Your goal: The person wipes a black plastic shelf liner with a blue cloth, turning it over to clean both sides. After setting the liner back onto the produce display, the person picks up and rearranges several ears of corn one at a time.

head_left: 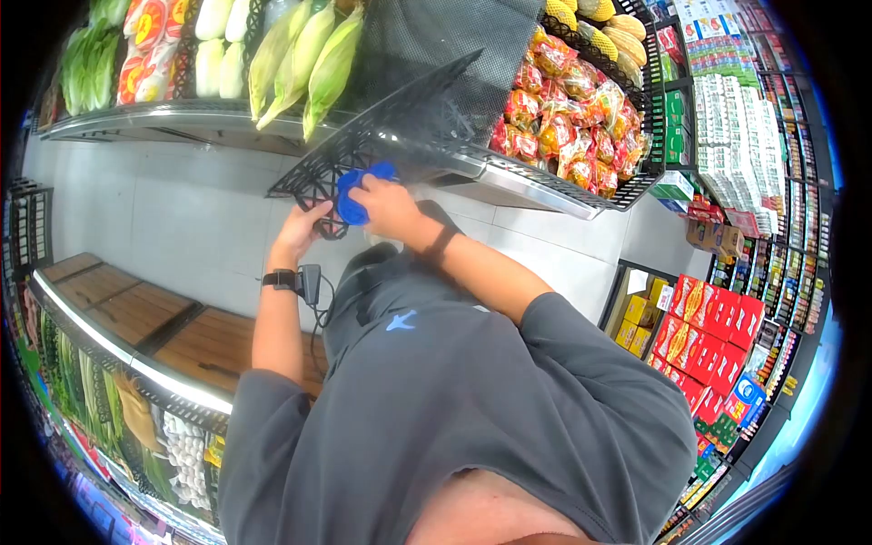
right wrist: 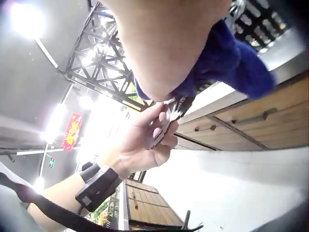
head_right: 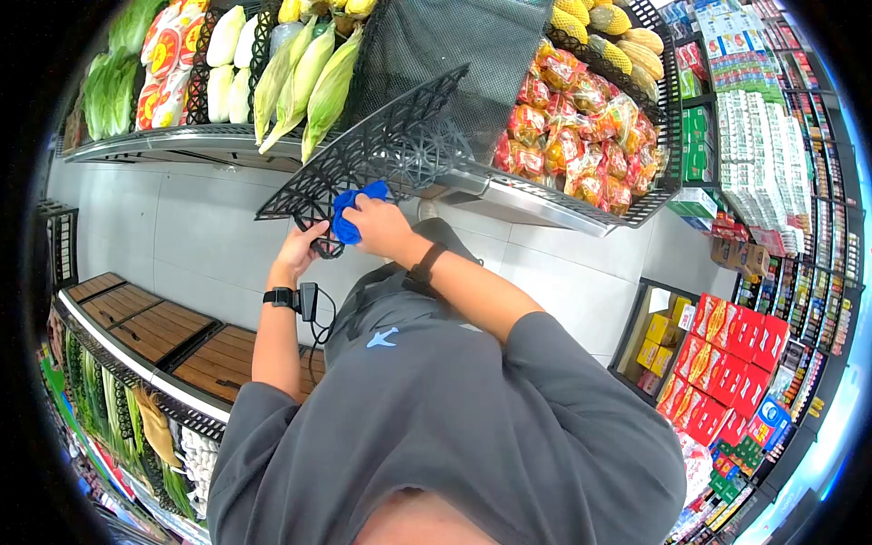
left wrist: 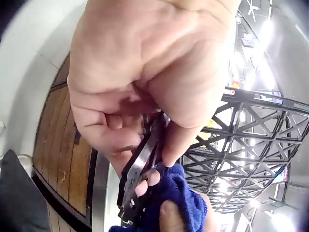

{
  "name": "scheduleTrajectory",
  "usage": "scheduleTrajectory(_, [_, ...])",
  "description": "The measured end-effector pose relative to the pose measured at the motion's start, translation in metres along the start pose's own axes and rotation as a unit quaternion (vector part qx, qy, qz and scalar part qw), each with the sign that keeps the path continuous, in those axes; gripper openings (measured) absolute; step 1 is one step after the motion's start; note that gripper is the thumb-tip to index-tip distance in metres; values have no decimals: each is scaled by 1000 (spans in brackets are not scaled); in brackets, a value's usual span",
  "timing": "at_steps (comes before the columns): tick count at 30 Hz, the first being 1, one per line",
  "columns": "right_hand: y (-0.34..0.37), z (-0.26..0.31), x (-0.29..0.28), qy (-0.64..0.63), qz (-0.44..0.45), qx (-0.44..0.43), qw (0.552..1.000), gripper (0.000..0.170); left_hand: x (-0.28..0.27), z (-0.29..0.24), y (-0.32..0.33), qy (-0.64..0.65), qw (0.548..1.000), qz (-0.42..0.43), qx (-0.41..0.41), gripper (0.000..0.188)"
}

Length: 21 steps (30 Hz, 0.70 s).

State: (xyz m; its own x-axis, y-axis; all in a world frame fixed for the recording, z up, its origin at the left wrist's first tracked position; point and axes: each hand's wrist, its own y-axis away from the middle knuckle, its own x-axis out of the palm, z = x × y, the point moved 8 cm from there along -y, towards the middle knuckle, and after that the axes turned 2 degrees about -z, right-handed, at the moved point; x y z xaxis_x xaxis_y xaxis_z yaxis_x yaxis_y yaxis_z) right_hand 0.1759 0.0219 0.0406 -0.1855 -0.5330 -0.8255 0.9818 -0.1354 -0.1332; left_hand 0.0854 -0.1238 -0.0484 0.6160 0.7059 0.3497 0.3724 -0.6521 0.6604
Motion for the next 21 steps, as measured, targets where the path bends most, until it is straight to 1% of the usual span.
scheduleTrajectory(1, [1,2,3,-3,-11,-10,1000,42,-1,2,2,2,1000,-4,-5,12])
scheduleTrajectory(2, [2,-4,4,23,-6,-11,1000,42,-3,4,5,3,1000,-8,-10,12])
scheduleTrajectory(4, [6,-33,-10,77,7,-12,997,42,-5,10,5,6,1000,-9,-10,11])
scheduleTrajectory(5, [10,-52,-31,92,-27,18,995,38,-5,14,5,7,1000,-8,-13,12])
scheduleTrajectory(6, [16,-80,-50,115,-28,53,992,35,-6,15,4,9,1000,-8,-15,12])
scheduleTrajectory(7, [21,-119,-63,118,-23,127,985,34,-8,17,4,10,1000,-9,-16,13])
scheduleTrajectory(8, [31,-145,-80,142,-77,161,974,35,-9,20,2,20,1000,-12,-16,13])
scheduleTrajectory(9, [38,-165,-92,165,-85,155,970,32,-12,24,0,28,999,-14,-16,14])
scheduleTrajectory(10, [44,-177,-106,178,-91,192,961,33,-12,26,-1,36,999,-16,-16,14])
scheduleTrajectory(11, [50,-193,-113,173,-88,239,951,42,-11,25,0,42,999,-16,-13,14])
scheduleTrajectory(13, [59,-203,-132,92,-203,235,946,52,-7,21,3,54,998,-15,-4,14])
scheduleTrajectory(14, [59,-205,-133,92,-222,225,944,54,-6,19,1,62,998,-11,-2,15])
scheduleTrajectory(16, [58,-190,-138,87,-258,205,940,59,-8,22,0,78,997,-6,0,15])
scheduleTrajectory(19, [43,-163,-122,85,-233,211,945,58,-12,26,-2,129,991,-30,-5,15])
scheduleTrajectory(20, [40,-159,-106,81,-248,210,942,53,-14,30,-6,148,989,-19,0,15])
scheduleTrajectory(21, [36,-148,-91,72,-237,223,943,47,-11,28,-5,130,991,-21,-4,16])
